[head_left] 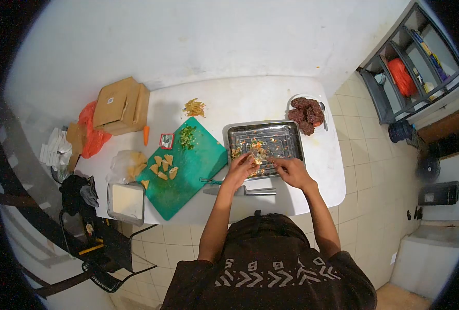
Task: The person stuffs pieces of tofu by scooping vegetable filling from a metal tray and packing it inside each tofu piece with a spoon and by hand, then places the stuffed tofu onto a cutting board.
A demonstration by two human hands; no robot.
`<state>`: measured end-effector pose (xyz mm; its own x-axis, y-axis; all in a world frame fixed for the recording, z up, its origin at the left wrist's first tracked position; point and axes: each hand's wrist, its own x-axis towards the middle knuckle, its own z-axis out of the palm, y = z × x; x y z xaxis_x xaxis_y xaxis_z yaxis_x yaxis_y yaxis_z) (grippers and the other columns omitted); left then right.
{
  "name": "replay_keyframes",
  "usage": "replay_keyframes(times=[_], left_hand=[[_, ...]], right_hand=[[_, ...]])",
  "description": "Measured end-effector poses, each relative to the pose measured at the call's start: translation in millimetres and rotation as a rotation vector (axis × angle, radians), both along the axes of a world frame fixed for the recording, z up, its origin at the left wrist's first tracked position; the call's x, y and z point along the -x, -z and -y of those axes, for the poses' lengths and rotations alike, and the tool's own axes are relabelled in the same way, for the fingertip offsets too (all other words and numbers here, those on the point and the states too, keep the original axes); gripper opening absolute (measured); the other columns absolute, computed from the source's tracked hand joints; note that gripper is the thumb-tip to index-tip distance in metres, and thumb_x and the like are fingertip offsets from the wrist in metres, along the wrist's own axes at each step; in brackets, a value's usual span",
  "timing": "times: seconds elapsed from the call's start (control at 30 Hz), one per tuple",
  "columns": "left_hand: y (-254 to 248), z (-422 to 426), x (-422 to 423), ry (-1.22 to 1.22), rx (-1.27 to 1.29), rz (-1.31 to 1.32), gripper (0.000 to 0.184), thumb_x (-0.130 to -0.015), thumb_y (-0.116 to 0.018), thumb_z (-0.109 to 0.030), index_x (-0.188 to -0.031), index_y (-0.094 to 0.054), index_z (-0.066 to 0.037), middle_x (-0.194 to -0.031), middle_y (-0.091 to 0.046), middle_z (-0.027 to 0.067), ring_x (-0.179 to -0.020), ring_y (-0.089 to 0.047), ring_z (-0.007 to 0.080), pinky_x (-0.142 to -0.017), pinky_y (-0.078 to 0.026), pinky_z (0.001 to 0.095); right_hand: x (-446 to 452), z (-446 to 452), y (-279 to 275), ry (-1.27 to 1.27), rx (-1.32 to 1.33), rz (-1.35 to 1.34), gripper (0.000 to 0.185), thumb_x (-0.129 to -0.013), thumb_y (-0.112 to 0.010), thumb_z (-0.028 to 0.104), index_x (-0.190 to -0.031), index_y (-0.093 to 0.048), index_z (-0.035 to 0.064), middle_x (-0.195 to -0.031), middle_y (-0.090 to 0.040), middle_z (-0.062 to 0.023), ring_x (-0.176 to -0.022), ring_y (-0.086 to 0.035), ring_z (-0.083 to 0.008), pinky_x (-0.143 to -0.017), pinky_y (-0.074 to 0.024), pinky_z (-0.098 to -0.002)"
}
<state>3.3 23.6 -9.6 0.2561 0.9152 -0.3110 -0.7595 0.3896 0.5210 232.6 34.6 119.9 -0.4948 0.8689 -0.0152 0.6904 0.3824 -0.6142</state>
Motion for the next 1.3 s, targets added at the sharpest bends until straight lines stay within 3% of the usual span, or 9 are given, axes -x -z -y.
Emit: replay_keyframes(times=[0.1, 0.17, 0.4, 0.47, 0.67, 0.9, 1.0, 1.07, 1.3], left_hand=[[-4.0, -2.5, -1.8, 0.002, -0.068, -0.012, 0.033, -0.095, -0.065, -0.010, -0.123, -0.052, 0.002, -0.107, -0.062, 0.0089, -0.100, -0.065, 0.0218, -0.093, -0.058, 0.0417], [-7.4, -4.6, -2.1, 0.022, -0.067, -0.135, 0.031, -0.096, -0.064, -0.008, -0.123, -0.052, 0.003, -0.109, -0.062, 0.0092, -0.104, -0.064, 0.0219, -0.093, -0.058, 0.0407], [-14.4, 0.7, -2.2, -0.011, 0.023, -0.142, 0.033, -0.098, -0.060, -0.005, -0.129, -0.051, 0.004, -0.104, -0.059, 0.0076, -0.099, -0.063, 0.0183, -0.095, -0.057, 0.0389], [-16.1, 0.7, -2.5, 0.008, -0.005, -0.183, 0.041, -0.096, -0.060, -0.003, -0.133, -0.045, 0.010, -0.124, -0.055, 0.0189, -0.113, -0.060, 0.0285, -0.101, -0.054, 0.0440], [-25.2, 2.8, -4.8, 0.003, -0.062, -0.156, 0.040, -0.097, -0.060, -0.006, -0.132, -0.046, 0.009, -0.123, -0.057, 0.0174, -0.113, -0.060, 0.0274, -0.103, -0.052, 0.0446], [3.0, 0.6, -3.8, 0.025, -0.108, -0.143, 0.035, -0.098, -0.061, -0.011, -0.128, -0.052, 0.004, -0.120, -0.061, 0.0146, -0.113, -0.062, 0.0261, -0.101, -0.053, 0.0440], [11.4, -0.7, -3.6, 0.030, -0.039, -0.057, 0.032, -0.098, -0.061, -0.012, -0.126, -0.054, 0.001, -0.117, -0.063, 0.0132, -0.110, -0.064, 0.0252, -0.101, -0.053, 0.0431], [2.3, 0.4, -6.0, -0.072, 0.023, 0.066, 0.033, -0.096, -0.058, 0.000, -0.128, -0.049, 0.003, -0.107, -0.062, 0.0099, -0.101, -0.066, 0.0241, -0.097, -0.057, 0.0413], [10.6, 1.0, -12.8, -0.132, -0.045, 0.032, 0.031, -0.096, -0.062, -0.005, -0.125, -0.055, 0.001, -0.117, -0.064, 0.0116, -0.106, -0.066, 0.0230, -0.098, -0.056, 0.0380]], right_hand=[[0.0, 0.0, 2.4, 0.004, -0.082, 0.012, 0.020, -0.087, -0.060, 0.026, -0.097, -0.074, 0.0143, -0.079, -0.070, -0.0133, -0.076, -0.067, -0.0363, -0.071, -0.0529, -0.0475], [-1.9, -2.1, -3.3, -0.012, -0.070, 0.071, 0.021, -0.086, -0.061, 0.027, -0.097, -0.074, 0.0150, -0.079, -0.070, -0.0134, -0.075, -0.067, -0.0364, -0.071, -0.0529, -0.0475], [-8.2, -12.5, -34.5, -0.004, 0.007, 0.183, 0.023, -0.084, -0.063, 0.028, -0.100, -0.076, 0.0169, -0.075, -0.068, -0.0179, -0.073, -0.067, -0.0374, -0.069, -0.0525, -0.0492], [-5.1, -16.4, -38.1, 0.015, 0.007, 0.204, 0.024, -0.084, -0.063, 0.028, -0.101, -0.076, 0.0171, -0.075, -0.068, -0.0190, -0.073, -0.067, -0.0376, -0.069, -0.0526, -0.0494], [0.5, -15.3, -28.5, -0.020, -0.068, 0.261, 0.026, -0.086, -0.061, 0.030, -0.105, -0.076, 0.0177, -0.074, -0.067, -0.0198, -0.072, -0.067, -0.0382, -0.069, -0.0530, -0.0498], [1.4, -14.2, -57.2, -0.124, -0.059, 0.395, 0.030, -0.085, -0.060, 0.031, -0.108, -0.075, 0.0184, -0.074, -0.067, -0.0193, -0.071, -0.067, -0.0380, -0.069, -0.0528, -0.0498], [-8.7, -18.6, -49.1, -0.064, -0.047, 0.295, 0.029, -0.085, -0.059, 0.029, -0.106, -0.076, 0.0178, -0.072, -0.067, -0.0188, -0.071, -0.066, -0.0383, -0.068, -0.0525, -0.0501], [-9.3, -15.2, -47.7, 0.003, -0.060, 0.229, 0.027, -0.085, -0.058, 0.027, -0.103, -0.076, 0.0169, -0.072, -0.067, -0.0183, -0.071, -0.066, -0.0382, -0.068, -0.0525, -0.0498], [4.9, 20.7, -16.6, 0.172, -0.129, 0.096, 0.015, -0.086, -0.059, 0.020, -0.089, -0.071, 0.0118, -0.073, -0.068, -0.0158, -0.068, -0.067, -0.0361, -0.064, -0.0523, -0.0482]])
